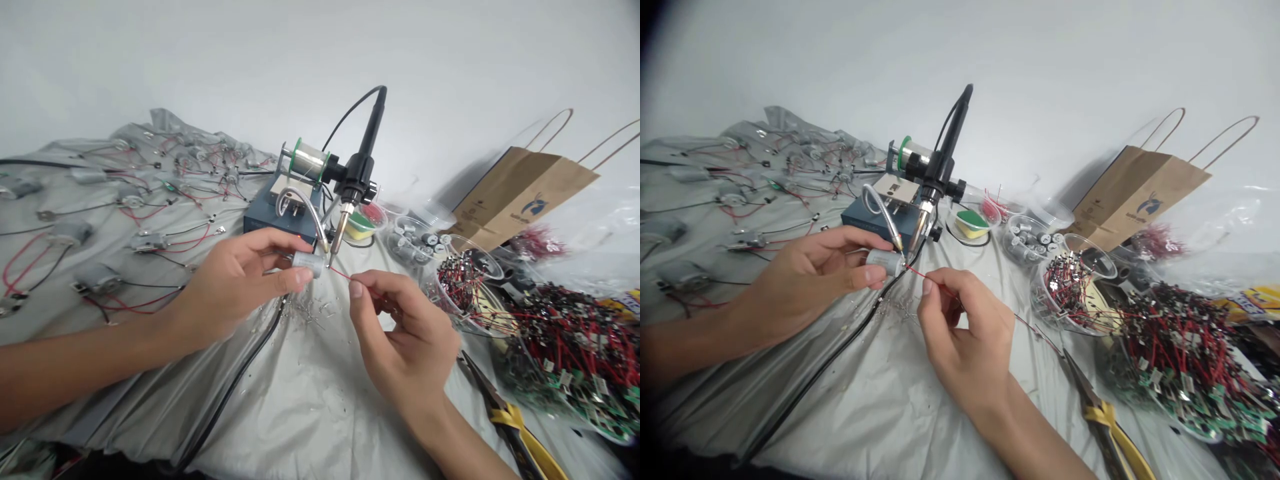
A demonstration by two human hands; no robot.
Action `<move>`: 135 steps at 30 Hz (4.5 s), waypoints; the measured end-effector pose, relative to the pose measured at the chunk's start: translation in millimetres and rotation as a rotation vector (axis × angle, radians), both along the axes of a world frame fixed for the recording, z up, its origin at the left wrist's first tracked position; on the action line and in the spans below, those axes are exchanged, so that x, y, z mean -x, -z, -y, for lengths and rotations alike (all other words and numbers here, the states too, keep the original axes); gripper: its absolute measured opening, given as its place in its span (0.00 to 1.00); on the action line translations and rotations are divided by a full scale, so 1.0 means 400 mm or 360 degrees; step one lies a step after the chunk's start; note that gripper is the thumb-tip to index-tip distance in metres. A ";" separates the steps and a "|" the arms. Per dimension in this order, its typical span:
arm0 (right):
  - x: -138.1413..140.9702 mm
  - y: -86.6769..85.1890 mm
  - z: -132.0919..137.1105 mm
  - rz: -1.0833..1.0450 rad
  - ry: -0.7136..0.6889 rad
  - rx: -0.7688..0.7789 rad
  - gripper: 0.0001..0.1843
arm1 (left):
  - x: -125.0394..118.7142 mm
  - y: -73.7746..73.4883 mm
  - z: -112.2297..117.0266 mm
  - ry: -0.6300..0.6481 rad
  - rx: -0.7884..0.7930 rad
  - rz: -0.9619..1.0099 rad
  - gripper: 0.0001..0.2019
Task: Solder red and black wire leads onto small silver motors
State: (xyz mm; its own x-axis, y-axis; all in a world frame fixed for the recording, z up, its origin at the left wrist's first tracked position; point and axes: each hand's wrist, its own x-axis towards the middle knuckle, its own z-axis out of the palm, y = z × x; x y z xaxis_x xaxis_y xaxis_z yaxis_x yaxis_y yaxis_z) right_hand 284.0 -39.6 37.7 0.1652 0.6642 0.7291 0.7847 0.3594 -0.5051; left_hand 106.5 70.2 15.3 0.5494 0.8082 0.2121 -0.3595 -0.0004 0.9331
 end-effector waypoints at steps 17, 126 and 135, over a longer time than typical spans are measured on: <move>0.003 -0.005 0.001 -0.0006 0.0001 0.0000 0.06 | 0.001 -0.006 0.002 0.0035 0.0046 -0.0006 0.09; 0.002 -0.005 0.011 -0.0064 -0.0082 0.0026 0.06 | 0.015 -0.015 0.003 0.0032 -0.0133 -0.0102 0.07; 0.005 -0.011 0.011 -0.0073 -0.0067 0.0058 0.06 | 0.019 -0.011 0.003 0.0054 -0.0079 -0.0147 0.07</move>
